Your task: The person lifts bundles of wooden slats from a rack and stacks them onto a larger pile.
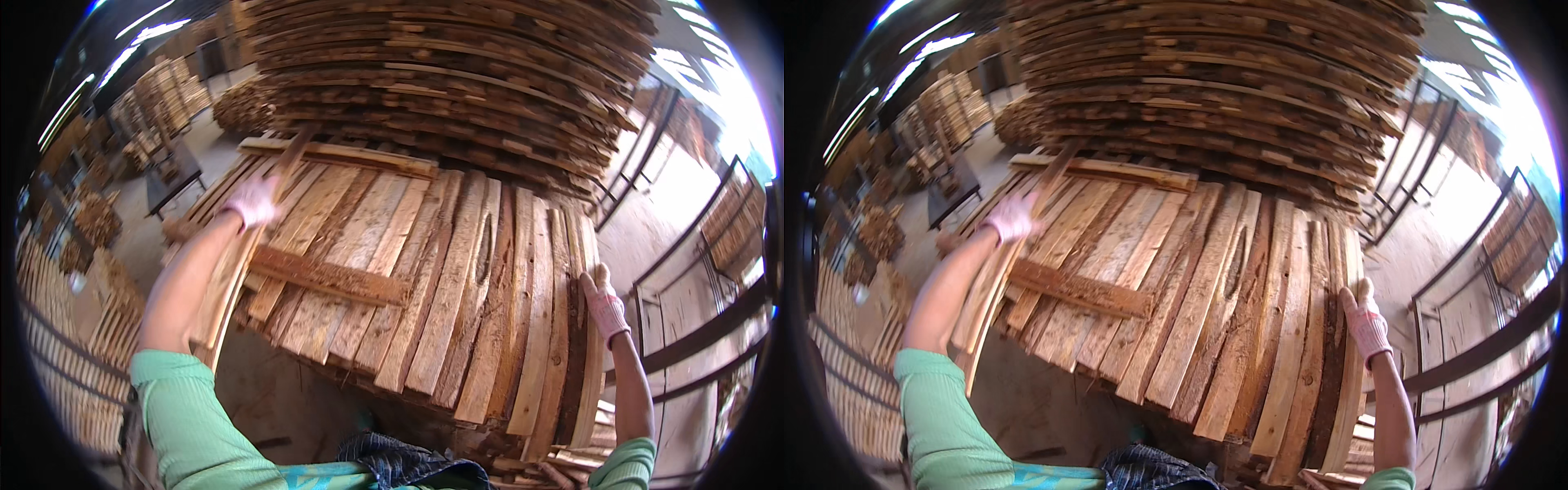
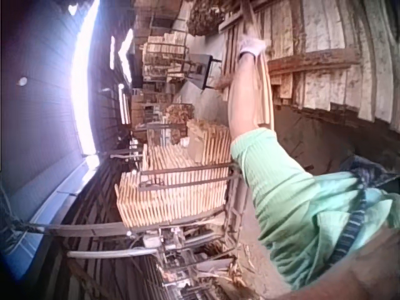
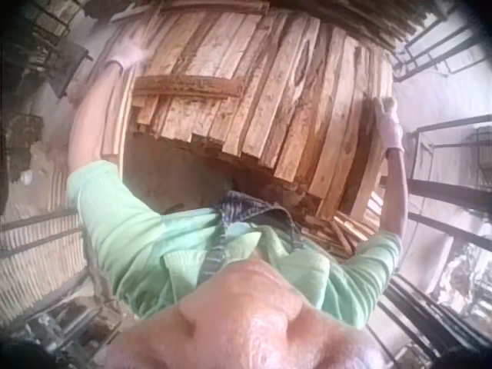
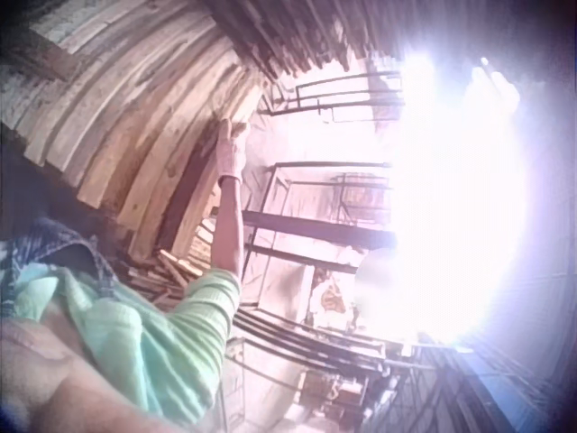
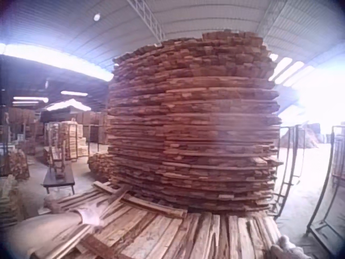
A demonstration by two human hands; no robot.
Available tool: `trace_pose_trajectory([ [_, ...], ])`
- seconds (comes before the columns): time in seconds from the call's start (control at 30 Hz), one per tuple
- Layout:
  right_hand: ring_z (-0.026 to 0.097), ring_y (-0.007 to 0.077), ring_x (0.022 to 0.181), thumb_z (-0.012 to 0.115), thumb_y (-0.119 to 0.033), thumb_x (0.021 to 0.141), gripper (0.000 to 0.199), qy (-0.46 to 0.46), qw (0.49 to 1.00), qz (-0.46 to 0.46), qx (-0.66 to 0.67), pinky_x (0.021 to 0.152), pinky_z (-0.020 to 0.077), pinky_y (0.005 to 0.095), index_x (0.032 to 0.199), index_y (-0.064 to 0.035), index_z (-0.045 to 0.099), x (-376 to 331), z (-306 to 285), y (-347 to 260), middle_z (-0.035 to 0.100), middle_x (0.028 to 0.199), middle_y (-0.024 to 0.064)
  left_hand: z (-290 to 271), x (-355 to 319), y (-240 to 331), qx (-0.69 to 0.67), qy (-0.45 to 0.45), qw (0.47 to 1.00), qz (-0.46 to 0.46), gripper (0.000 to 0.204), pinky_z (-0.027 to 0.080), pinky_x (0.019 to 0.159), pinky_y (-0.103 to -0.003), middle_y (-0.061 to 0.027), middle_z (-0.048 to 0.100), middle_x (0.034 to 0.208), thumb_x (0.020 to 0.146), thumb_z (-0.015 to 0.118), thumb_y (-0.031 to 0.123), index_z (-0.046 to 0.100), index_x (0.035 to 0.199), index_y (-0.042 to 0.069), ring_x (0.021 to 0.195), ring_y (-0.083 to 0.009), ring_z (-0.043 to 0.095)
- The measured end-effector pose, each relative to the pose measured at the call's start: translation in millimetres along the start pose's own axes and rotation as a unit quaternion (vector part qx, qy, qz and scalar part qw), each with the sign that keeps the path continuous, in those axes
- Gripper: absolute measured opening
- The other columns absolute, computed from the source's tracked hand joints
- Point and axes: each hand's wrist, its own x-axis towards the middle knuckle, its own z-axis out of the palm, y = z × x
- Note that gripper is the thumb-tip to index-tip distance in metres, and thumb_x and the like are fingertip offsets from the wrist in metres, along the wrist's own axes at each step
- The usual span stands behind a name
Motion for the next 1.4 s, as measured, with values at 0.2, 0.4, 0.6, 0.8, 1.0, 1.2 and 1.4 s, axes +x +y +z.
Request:
trace_pose_trajectory([
  [0.2,0.068,0.0389,0.092,0.047,-0.011,0.094,0.038,0.07,0.975,-0.17,-0.126,0.069,0.0584,0.0395,0.132,-0.0082,0.048,12,7,-39,0.042,0.138,0.0362,46,-8,-64,-0.325,-0.017,0.945,0.007,0.089,0.045,0.104,-0.038,-0.0267,0.045,0.149,0.084,0.069,0.011,0.02,0.158,0.01,0.126,-0.0353,0.056],
  [0.4,0.069,0.0395,0.085,0.042,-0.016,0.101,0.03,0.082,0.972,-0.167,-0.142,0.065,0.0587,0.0411,0.129,-0.0093,0.048,13,2,-25,0.049,0.123,0.0322,-29,-83,13,-0.502,0.026,0.858,0.104,0.073,0.039,0.106,-0.035,-0.0153,0.039,0.148,0.091,0.065,0.008,0.025,0.152,0.007,0.128,-0.0258,0.044],
  [0.6,0.062,0.0373,0.109,0.04,-0.04,0.104,0.046,-0.009,0.997,-0.057,0.058,0.095,0.049,0.0433,0.133,-0.0052,0.047,23,-8,-31,0.058,0.121,0.026,-60,-296,150,-0.309,-0.065,0.898,0.306,0.048,0.049,0.062,-0.037,-0.0122,0.058,0.098,0.09,0.067,0.043,0.051,0.114,0.005,0.076,-0.0249,0.058],
  [0.8,0.06,0.0317,0.11,0.047,-0.05,0.099,0.057,-0.023,0.954,0.04,0.295,0.094,0.0446,0.0404,0.13,-0.003,0.046,4,-23,-48,0.061,0.119,0.0208,-18,-386,228,-0.167,0.324,0.752,0.549,0.067,0.047,0.057,-0.039,-0.0151,0.051,0.097,0.08,0.072,0.059,0.053,0.105,0.0,0.072,-0.023,0.052],
  [1.0,0.063,0.0392,0.106,0.046,-0.048,0.099,0.06,-0.029,0.989,-0.082,0.118,0.094,0.0469,0.0442,0.135,-0.0004,0.041,31,-13,-24,0.061,0.118,0.0282,-7,-275,281,-0.056,0.458,0.731,0.502,0.058,0.046,0.069,-0.036,-0.0123,0.053,0.11,0.09,0.063,0.056,0.061,0.127,0.012,0.09,-0.023,0.049],
  [1.2,0.057,0.034,0.116,0.049,-0.044,0.098,0.059,-0.041,0.969,-0.079,0.23,0.098,0.0459,0.0408,0.139,-0.0022,0.042,46,-2,-4,0.055,0.13,0.0259,-10,-263,290,-0.118,0.456,0.76,0.449,0.057,0.048,0.06,-0.033,-0.0078,0.055,0.095,0.094,0.057,0.057,0.054,0.117,0.005,0.077,-0.0218,0.054],
  [1.4,0.049,0.0377,0.131,0.045,-0.057,0.098,0.08,-0.028,0.921,0.021,0.388,0.106,0.0387,0.0394,0.153,-0.0031,0.027,39,6,-24,0.047,0.144,0.0289,-18,-311,264,-0.068,0.495,0.733,0.462,0.058,0.046,0.054,-0.031,-0.0118,0.054,0.097,0.088,0.069,0.032,0.046,0.141,0.029,0.08,-0.0198,0.053],
])
